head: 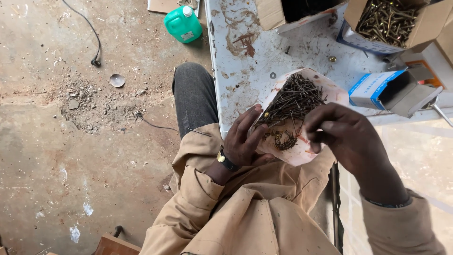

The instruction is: Sorting through a tray of nails by hand on a workshop table

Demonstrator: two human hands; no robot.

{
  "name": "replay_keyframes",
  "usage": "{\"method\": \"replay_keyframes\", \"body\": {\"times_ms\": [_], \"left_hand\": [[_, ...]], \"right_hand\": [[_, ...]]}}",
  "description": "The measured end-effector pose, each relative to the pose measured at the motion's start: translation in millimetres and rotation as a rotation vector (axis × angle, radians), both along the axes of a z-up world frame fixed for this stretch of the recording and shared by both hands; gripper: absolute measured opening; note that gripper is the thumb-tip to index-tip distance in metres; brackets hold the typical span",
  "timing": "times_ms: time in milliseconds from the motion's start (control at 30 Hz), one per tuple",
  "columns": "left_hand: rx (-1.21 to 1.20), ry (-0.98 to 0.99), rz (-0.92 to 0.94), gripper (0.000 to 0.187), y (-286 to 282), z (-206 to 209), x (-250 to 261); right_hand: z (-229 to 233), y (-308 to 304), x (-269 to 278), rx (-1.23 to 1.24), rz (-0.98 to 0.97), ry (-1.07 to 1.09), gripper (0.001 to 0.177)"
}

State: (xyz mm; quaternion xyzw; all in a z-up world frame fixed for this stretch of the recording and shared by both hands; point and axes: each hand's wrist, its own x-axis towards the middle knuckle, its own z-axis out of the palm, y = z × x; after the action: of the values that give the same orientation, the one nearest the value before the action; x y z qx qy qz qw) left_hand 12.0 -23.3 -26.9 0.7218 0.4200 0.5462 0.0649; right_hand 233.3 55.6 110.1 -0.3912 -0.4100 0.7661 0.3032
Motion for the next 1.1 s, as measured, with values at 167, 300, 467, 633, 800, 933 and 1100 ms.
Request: {"method": "replay_keyframes", "body": {"times_ms": [167,300,467,633,800,933,1100], "left_hand": [[0.024,0.027,0.029,0.1,0.2,3.5,0.3],[0.198,-0.006,0.114,0.041,11.0,10.6,7.0],[0.205,-0.022,0.141,0.038,13.7,7.4,7.4],[0.2,-0.025,0.14,0.036,12.5,3.2,8.4],[0.213,-0.093,0.103,0.047,12.4,-9.9,12.1],[0.188,-0.075,0.112,0.038,14.2,24.3,5.5],[0.209,-0.092,0.109,0.059,12.3,-16.4,13.6]], "right_hand": [[-8.9,7.1,-14.8,0.811,0.72,-0.883,0.023],[-14.2,-1.0,-29.2,1.094,0.94,-1.25,0.021],[-27.6,-6.4,-23.0,1.115,0.934,-1.273,0.017],[-34.3,-4.9,-19.2,1.099,0.874,-1.214,0.014],[-45.5,-13.8,-33.8,1.268,0.737,-1.243,0.014],[-46.6,-12.0,-34.3,1.235,0.724,-1.176,0.012],[-40.6,-4.3,-25.4,1.182,0.66,-1.049,0.013]]}}
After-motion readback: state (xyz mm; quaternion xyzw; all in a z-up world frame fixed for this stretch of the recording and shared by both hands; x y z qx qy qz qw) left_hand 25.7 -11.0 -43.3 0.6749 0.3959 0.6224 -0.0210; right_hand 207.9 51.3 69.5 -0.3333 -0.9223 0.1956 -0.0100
